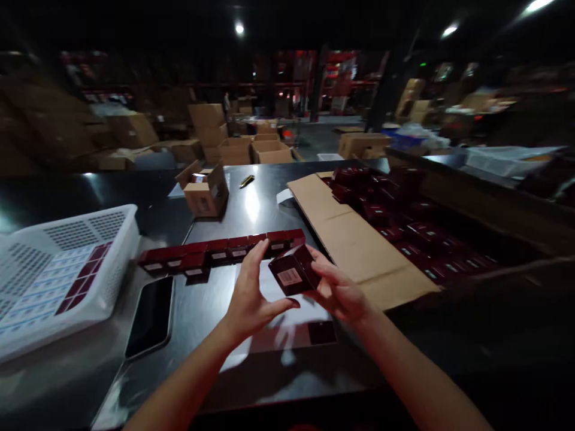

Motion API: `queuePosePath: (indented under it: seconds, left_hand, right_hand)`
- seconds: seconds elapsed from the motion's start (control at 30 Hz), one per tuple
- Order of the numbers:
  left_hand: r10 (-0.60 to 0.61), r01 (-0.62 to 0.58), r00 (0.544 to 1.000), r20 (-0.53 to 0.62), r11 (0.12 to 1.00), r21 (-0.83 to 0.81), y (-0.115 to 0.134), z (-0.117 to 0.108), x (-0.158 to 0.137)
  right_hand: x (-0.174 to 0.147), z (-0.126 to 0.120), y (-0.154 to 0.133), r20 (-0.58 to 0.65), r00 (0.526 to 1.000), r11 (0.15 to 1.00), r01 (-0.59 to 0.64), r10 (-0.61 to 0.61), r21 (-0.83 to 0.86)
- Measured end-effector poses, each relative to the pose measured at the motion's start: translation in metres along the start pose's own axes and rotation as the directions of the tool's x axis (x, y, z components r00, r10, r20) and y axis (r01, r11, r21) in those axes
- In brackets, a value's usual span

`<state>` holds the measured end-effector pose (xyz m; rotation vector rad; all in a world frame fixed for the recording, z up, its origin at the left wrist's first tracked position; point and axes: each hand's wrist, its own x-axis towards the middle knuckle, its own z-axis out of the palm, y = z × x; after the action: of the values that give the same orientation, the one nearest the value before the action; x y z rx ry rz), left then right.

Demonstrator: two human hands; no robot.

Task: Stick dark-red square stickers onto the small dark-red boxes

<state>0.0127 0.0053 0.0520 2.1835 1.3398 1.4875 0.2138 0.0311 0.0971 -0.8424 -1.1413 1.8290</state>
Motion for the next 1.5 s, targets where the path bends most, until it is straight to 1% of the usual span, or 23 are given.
queuePosePath:
  seconds: [0.1, 0.17, 0.2, 0.23, 0.3, 0.37, 0.4, 0.43, 0.47, 0.53, 0.6, 0.63, 0.73, 0.8, 0.87, 0.93, 0.97, 1.07, 1.17, 1.23, 1.3, 1.37, 1.5]
  left_hand:
    - [-0.067, 0.055, 0.992, -0.103, 0.992, -0.114, -0.007, 0.005, 0.001]
    - [-0.139, 0.122, 0.985, -0.105, 0.981, -0.148, -0.015, 0.004, -0.003]
    - [-0.147, 0.132, 0.985, -0.093, 0.980, -0.152, -0.018, 0.003, -0.004]
    - [-0.139, 0.126, 0.987, -0.076, 0.981, -0.151, -0.020, 0.002, -0.005]
    - [-0.125, 0.117, 0.991, -0.043, 0.982, -0.151, -0.022, 0.000, -0.006]
    - [-0.141, 0.139, 0.990, 0.000, 0.976, -0.164, -0.021, 0.001, -0.006]
    - [-0.142, 0.142, 0.990, 0.012, 0.976, -0.167, -0.020, 0.002, -0.007]
    - [-0.128, 0.128, 0.992, 0.012, 0.979, -0.158, -0.019, 0.004, -0.007]
    - [-0.095, 0.093, 0.996, -0.004, 0.987, -0.132, -0.019, 0.006, -0.009]
    - [0.011, -0.013, 0.998, -0.064, 0.999, -0.034, -0.020, 0.010, -0.012]
    - [0.119, -0.114, 0.989, -0.083, 0.991, 0.066, -0.022, 0.014, -0.016]
    - [0.161, -0.154, 0.985, -0.069, 0.983, 0.096, -0.023, 0.015, -0.018]
    - [0.203, -0.200, 0.978, -0.043, 0.977, 0.068, -0.026, 0.017, -0.022]
    - [0.095, -0.096, 0.995, -0.024, 0.992, -0.081, -0.027, 0.017, -0.022]
    - [-0.097, 0.114, 0.992, 0.081, 0.965, -0.237, -0.028, 0.014, -0.020]
    - [-0.236, 0.307, 0.940, 0.247, 0.900, -0.308, -0.028, 0.011, -0.017]
    - [-0.264, 0.357, 0.917, 0.298, 0.876, -0.323, -0.027, 0.010, -0.015]
    - [-0.277, 0.380, 0.913, 0.299, 0.844, -0.379, -0.026, 0.007, -0.012]
    - [-0.272, 0.343, 0.936, 0.221, 0.846, -0.408, -0.025, 0.008, -0.012]
    - [-0.269, 0.333, 0.942, 0.202, 0.837, -0.435, -0.025, 0.008, -0.013]
    - [-0.256, 0.306, 0.952, 0.169, 0.837, -0.454, -0.025, 0.008, -0.014]
    - [-0.229, 0.259, 0.966, 0.122, 0.860, -0.440, -0.025, 0.008, -0.015]
    - [-0.181, 0.198, 0.980, 0.078, 0.895, -0.400, -0.025, 0.008, -0.015]
  right_hand:
    - [0.023, 0.011, 0.037, 0.109, 0.992, 0.995, -0.073, 0.065, 0.070]
    - [0.038, -0.002, 0.049, 0.051, 0.999, 0.999, 0.007, -0.004, -0.049]
    - [0.043, -0.012, 0.050, -0.016, 0.996, 0.985, 0.088, -0.092, -0.151]
    - [0.046, -0.024, 0.050, -0.089, 0.976, 0.950, 0.170, -0.199, -0.263]
    - [0.047, -0.046, 0.043, -0.204, 0.895, 0.851, 0.276, -0.397, -0.447]
    - [0.042, -0.058, 0.034, -0.275, 0.809, 0.787, 0.329, -0.520, -0.522]
    - [0.038, -0.060, 0.031, -0.285, 0.789, 0.777, 0.346, -0.544, -0.527]
    - [0.034, -0.059, 0.028, -0.270, 0.795, 0.780, 0.359, -0.543, -0.512]
    - [0.030, -0.056, 0.028, -0.224, 0.826, 0.797, 0.370, -0.517, -0.478]
    - [0.023, -0.045, 0.031, -0.055, 0.919, 0.857, 0.341, -0.390, -0.387]
    - [0.018, -0.031, 0.037, 0.093, 0.961, 0.898, 0.278, -0.262, -0.341]
    - [0.016, -0.025, 0.040, 0.114, 0.966, 0.903, 0.256, -0.230, -0.345]
    - [0.013, -0.013, 0.044, 0.041, 0.968, 0.896, 0.245, -0.248, -0.371]
    - [0.012, -0.009, 0.045, 0.012, 0.956, 0.896, 0.279, -0.293, -0.346]
    - [0.013, -0.008, 0.048, 0.025, 0.941, 0.897, 0.330, -0.338, -0.293]
    - [0.015, -0.007, 0.052, 0.041, 0.925, 0.900, 0.378, -0.378, -0.220]
    - [0.016, -0.006, 0.055, 0.041, 0.922, 0.905, 0.387, -0.386, -0.175]
    - [0.020, -0.003, 0.064, 0.023, 0.950, 0.948, 0.314, -0.313, -0.059]
    - [0.021, -0.002, 0.067, 0.006, 0.962, 0.958, 0.271, -0.272, -0.087]
    - [0.021, -0.005, 0.065, -0.005, 0.930, 0.912, 0.359, -0.367, -0.198]
    - [0.019, -0.010, 0.061, 0.025, 0.873, 0.823, 0.467, -0.487, -0.324]
    - [0.017, -0.015, 0.057, 0.108, 0.817, 0.713, 0.551, -0.566, -0.432]
    - [0.012, -0.018, 0.050, 0.282, 0.733, 0.506, 0.647, -0.619, -0.571]
